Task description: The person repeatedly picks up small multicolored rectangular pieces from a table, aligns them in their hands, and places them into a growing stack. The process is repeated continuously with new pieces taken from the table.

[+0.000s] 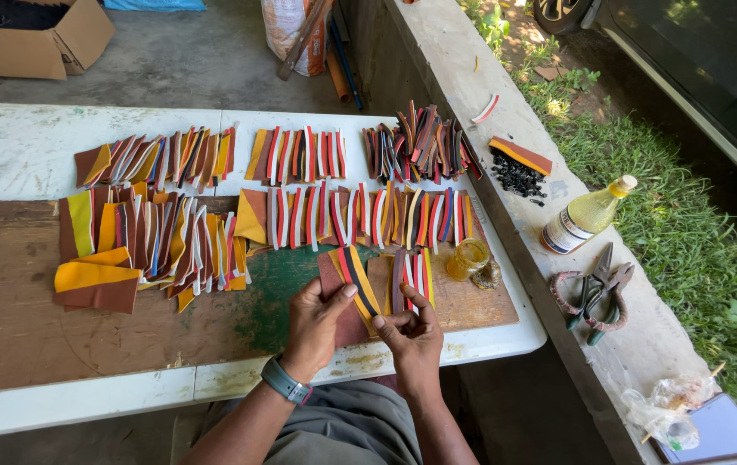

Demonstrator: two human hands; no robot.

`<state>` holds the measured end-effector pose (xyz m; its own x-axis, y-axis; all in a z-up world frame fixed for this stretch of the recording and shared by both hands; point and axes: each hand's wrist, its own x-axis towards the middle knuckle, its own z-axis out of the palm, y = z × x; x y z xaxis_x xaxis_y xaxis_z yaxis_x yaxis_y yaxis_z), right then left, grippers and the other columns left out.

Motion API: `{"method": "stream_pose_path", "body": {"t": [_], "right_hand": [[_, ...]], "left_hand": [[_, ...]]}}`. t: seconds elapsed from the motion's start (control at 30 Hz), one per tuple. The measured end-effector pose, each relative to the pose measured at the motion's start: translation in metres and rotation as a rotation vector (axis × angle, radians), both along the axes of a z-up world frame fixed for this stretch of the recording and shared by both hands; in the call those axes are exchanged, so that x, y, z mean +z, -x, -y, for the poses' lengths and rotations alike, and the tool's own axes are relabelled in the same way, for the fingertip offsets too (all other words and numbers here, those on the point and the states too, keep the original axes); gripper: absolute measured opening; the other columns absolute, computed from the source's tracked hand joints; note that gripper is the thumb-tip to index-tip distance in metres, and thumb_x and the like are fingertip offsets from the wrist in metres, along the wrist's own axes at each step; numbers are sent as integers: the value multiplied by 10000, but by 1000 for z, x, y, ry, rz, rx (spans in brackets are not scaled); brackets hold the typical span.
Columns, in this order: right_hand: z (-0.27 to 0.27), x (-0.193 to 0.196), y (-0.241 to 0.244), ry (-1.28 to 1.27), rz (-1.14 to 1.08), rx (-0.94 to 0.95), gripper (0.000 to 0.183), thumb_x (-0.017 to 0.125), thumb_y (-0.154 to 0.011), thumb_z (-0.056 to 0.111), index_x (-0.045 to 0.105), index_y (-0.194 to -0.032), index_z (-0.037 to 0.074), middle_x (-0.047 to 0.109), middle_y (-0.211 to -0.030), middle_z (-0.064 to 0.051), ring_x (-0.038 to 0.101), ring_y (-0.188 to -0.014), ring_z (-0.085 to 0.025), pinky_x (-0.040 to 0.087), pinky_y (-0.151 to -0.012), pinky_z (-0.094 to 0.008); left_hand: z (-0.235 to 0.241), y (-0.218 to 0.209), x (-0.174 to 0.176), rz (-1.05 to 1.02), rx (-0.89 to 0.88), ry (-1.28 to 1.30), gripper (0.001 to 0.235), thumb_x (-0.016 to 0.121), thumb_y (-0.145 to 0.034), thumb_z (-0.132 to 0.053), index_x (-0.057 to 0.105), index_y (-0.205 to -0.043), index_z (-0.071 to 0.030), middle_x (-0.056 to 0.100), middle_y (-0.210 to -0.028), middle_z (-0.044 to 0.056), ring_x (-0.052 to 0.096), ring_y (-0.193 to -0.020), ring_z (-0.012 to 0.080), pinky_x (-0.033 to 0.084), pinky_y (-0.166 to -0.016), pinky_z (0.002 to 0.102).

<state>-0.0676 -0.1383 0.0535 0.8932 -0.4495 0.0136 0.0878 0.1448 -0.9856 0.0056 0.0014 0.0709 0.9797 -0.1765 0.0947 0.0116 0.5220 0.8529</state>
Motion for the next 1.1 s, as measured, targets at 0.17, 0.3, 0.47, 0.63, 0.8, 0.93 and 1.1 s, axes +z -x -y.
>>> {"method": "stream_pose_path", "body": {"t": [0.17, 0.3, 0.47, 0.63, 0.8, 0.93, 1.1], "right_hand": [[83, 41, -6, 965, 120, -234, 763, 928, -700, 204, 589, -1374, 90, 627, -1208, -114, 596, -1057, -244, 495, -900, -382], [150, 67, -33, 1458, -204, -194, 635, 947, -644, 335, 728, -1232, 238, 562, -1355, -101, 513, -1217, -338, 432, -1019, -468], [167, 72, -71, 1579, -614, 174, 574, 914, -633, 446, 763, -1174, 328, 532, -1406, 1, 445, -1313, -271, 365, -1102, -442], [176, 64, -92, 1624, -723, 334, 666, 910, -609, 484, 733, -1230, 322, 514, -1420, 3, 433, -1308, -268, 357, -1095, -441], [177, 58, -102, 1618, -763, 374, 695, 908, -589, 484, 735, -1243, 325, 531, -1400, 6, 449, -1279, -258, 361, -1086, -443], [175, 65, -101, 1625, -812, 432, 695, 916, -612, 453, 720, -1256, 279, 548, -1391, 14, 448, -1283, -247, 348, -1105, -425], [179, 86, -68, 1519, -580, 201, 617, 915, -627, 383, 742, -1213, 293, 492, -1466, -25, 415, -1313, -316, 291, -1130, -486]], "left_hand": [[-55, -24, 33, 466, -55, -1302, 206, 789, -860, -195, 691, -903, -20, 713, -819, 178, 658, -770, 310, 544, -665, 442], [-65, -47, 24, 839, -329, -1734, 131, 619, -911, -136, 682, -799, -111, 715, -912, 146, 709, -892, 345, 577, -753, 475], [-68, -57, 6, 923, -320, -1657, 140, 566, -839, -44, 651, -925, -114, 687, -877, 133, 698, -851, 389, 557, -718, 522], [-62, -52, -2, 867, -378, -1762, 117, 557, -882, -64, 639, -958, -98, 686, -895, 125, 718, -855, 359, 586, -729, 491], [-63, -47, -4, 878, -464, -1775, 132, 572, -899, -26, 637, -1008, -64, 680, -846, 148, 737, -802, 307, 596, -714, 451], [-63, -38, -1, 934, -531, -1788, 98, 611, -976, -144, 640, -925, -65, 655, -786, 127, 717, -744, 264, 588, -667, 420], [-59, -39, 20, 565, -481, -1762, 189, 588, -1055, -236, 659, -937, -108, 660, -772, 29, 670, -658, 163, 576, -603, 327]]}}
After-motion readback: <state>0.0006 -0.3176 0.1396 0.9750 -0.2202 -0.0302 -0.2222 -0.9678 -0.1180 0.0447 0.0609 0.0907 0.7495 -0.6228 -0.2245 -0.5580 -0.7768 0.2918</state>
